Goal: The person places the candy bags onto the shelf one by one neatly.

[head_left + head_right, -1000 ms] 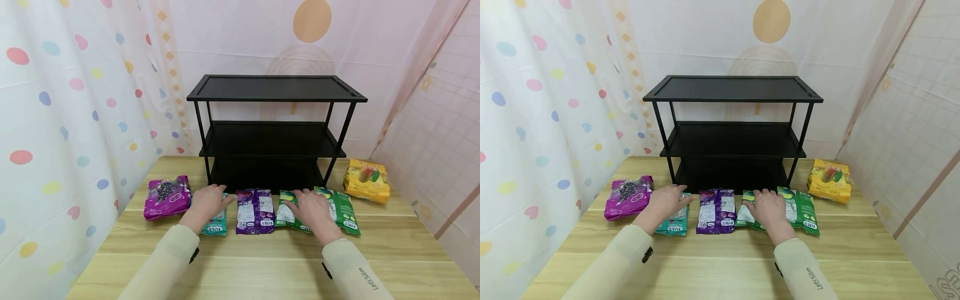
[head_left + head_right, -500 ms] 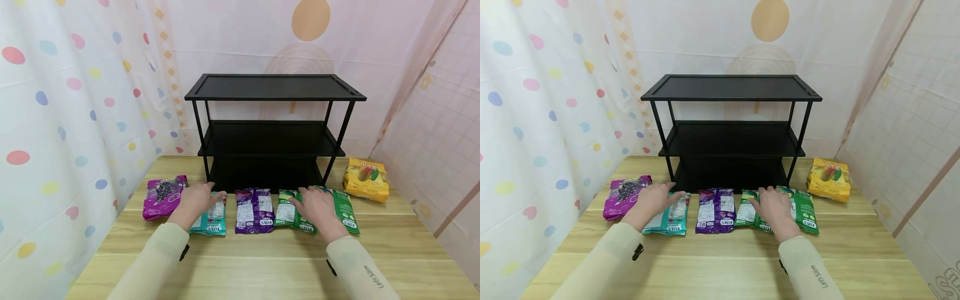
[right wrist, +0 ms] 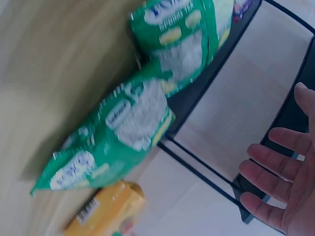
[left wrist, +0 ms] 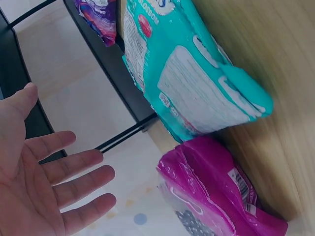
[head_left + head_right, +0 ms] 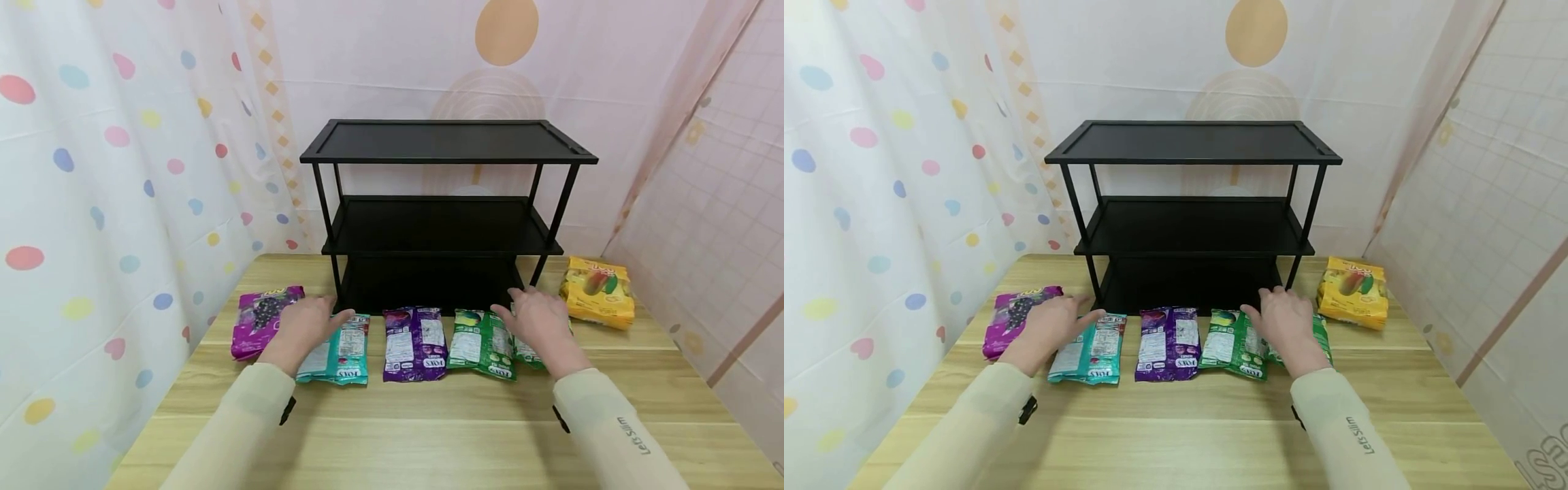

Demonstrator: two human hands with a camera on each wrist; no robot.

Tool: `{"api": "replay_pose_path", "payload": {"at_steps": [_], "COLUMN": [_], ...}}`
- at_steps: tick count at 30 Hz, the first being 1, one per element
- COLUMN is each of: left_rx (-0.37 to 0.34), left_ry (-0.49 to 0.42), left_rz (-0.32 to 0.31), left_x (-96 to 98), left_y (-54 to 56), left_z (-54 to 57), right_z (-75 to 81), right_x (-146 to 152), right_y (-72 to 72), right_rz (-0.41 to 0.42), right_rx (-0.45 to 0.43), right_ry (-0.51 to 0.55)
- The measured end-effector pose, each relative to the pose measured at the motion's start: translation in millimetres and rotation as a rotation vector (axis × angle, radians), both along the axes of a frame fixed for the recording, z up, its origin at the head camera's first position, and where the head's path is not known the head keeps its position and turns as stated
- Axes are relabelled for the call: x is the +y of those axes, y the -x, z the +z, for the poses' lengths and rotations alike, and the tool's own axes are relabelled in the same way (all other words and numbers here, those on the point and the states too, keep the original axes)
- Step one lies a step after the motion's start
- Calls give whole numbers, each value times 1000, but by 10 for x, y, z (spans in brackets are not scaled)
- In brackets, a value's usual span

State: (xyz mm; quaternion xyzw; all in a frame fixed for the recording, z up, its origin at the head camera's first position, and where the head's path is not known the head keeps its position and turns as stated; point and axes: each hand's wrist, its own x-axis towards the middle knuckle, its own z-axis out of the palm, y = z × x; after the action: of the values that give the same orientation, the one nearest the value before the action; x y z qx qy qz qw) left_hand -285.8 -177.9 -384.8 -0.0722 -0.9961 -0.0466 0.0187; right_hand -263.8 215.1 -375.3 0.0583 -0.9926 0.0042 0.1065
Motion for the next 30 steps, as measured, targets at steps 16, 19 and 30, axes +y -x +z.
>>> {"api": "replay_pose_path", "payload": {"at_steps": [16, 19, 30], "left_rx": [5, -1, -7], "left_ry": [5, -6, -6], "left_rz": [26, 35, 40], "left_x": [-137, -163, -250], "left_y": [-20, -13, -35], "left_z": [33, 31, 17], "right_z": [391, 433, 524], "right_x": [377, 426, 585], "right_y": [179, 211, 336], "right_rz": [-71, -89, -123], "right_rx": [2, -12, 35], "right_ry": [-40, -22, 5]}}
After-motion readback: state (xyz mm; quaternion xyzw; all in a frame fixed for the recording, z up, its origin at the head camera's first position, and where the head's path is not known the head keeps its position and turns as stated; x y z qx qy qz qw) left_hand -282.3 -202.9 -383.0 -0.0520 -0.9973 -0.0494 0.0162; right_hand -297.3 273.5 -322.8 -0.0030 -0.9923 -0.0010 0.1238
